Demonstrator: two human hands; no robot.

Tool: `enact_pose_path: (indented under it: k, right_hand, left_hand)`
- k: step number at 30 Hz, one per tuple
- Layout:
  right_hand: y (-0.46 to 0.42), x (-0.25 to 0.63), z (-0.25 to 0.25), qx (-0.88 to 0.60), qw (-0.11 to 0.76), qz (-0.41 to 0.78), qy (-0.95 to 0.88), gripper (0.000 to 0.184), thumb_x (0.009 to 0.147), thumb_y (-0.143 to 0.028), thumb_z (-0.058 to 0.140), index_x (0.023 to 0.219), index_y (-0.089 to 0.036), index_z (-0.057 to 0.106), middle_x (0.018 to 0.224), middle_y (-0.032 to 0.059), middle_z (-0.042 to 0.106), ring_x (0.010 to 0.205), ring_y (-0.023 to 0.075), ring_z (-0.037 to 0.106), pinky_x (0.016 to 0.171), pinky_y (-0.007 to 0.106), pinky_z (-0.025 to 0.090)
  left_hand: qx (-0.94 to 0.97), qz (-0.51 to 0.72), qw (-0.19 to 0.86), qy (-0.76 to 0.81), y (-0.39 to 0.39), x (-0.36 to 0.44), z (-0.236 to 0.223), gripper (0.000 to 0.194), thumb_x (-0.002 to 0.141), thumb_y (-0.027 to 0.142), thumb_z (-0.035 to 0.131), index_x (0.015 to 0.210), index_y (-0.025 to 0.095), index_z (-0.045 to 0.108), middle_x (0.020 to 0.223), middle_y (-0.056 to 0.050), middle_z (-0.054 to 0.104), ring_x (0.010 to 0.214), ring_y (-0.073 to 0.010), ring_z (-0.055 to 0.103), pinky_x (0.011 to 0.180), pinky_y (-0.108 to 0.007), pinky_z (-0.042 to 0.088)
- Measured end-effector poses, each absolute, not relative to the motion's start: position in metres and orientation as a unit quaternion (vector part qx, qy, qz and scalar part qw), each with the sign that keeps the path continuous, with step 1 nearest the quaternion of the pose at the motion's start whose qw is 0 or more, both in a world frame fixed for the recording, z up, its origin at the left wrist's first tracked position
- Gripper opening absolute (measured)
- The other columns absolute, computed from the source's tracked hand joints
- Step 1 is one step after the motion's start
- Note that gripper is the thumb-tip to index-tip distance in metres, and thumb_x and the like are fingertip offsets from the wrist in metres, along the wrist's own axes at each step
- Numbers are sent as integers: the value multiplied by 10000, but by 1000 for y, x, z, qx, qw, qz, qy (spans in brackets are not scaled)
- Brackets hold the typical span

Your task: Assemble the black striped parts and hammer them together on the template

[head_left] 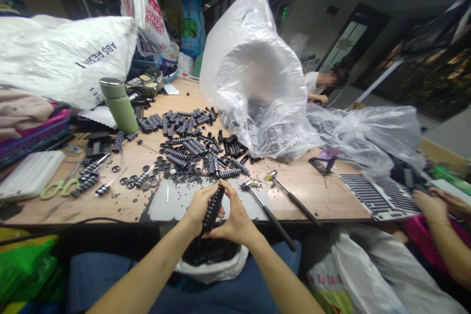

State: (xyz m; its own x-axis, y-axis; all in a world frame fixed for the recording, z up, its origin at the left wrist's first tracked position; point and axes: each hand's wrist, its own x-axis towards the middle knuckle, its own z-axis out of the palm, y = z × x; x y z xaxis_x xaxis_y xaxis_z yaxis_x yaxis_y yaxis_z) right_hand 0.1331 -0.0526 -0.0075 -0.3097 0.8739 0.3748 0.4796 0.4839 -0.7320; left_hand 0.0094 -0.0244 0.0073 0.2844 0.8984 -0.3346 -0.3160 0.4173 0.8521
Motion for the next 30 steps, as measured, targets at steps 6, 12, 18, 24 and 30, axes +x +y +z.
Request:
enact_pose_path:
  k: [6, 12, 18, 24, 30]
  right_hand:
    - [-56, 129, -14, -481, 406, 272, -728, 1021, 468, -265, 773, 1310, -187, 200, 1292, 114, 349, 1198, 244, 366, 1021, 391, 322]
    - [-52, 127, -41, -548, 388, 189, -717, 928, 511, -224, 714, 1297, -135, 228, 1260, 154, 382, 1183, 276, 371, 1000, 430, 322]
    - [-59, 171, -64, -694, 241, 24, -678, 627, 692, -319, 624, 1224, -115, 364, 1191, 184, 462, 1123, 309, 423, 889, 451, 387]
    - [-71, 223, -41, -792, 84, -32, -604, 213, 880, -266, 378, 796, -148, 533, 788, 115, 603, 800, 246, 578, 658, 312, 407]
    - [-94, 189, -34, -757, 160, 91, -627, 342, 937, -313, 172, 846, -186, 476, 657, 36, 615, 604, 176, 600, 526, 234, 326]
  left_hand:
    - [364, 387, 714, 456, -21, 13, 2, 292, 761, 403, 480, 799, 127, 565, 448, -5, 550, 398, -120, 520, 432, -231, 443]
    - [661, 390, 431, 475, -21, 17, -30, 375, 759, 287, 502, 1108, 158, 554, 925, -84, 587, 821, -187, 567, 758, -348, 465]
    - [890, 197, 103, 398, -23, 9, -68, 380, 816, 79, 382, 1181, 104, 485, 910, -121, 590, 848, -197, 536, 746, -344, 434]
    - [910, 146, -57, 383, -10, -8, -55, 360, 817, 90, 413, 1153, 167, 515, 939, -97, 616, 859, -207, 536, 756, -378, 377]
    - [909, 134, -79, 388, -6, -6, -52, 384, 812, 74, 387, 1163, 167, 512, 940, -94, 627, 869, -217, 539, 824, -432, 351]
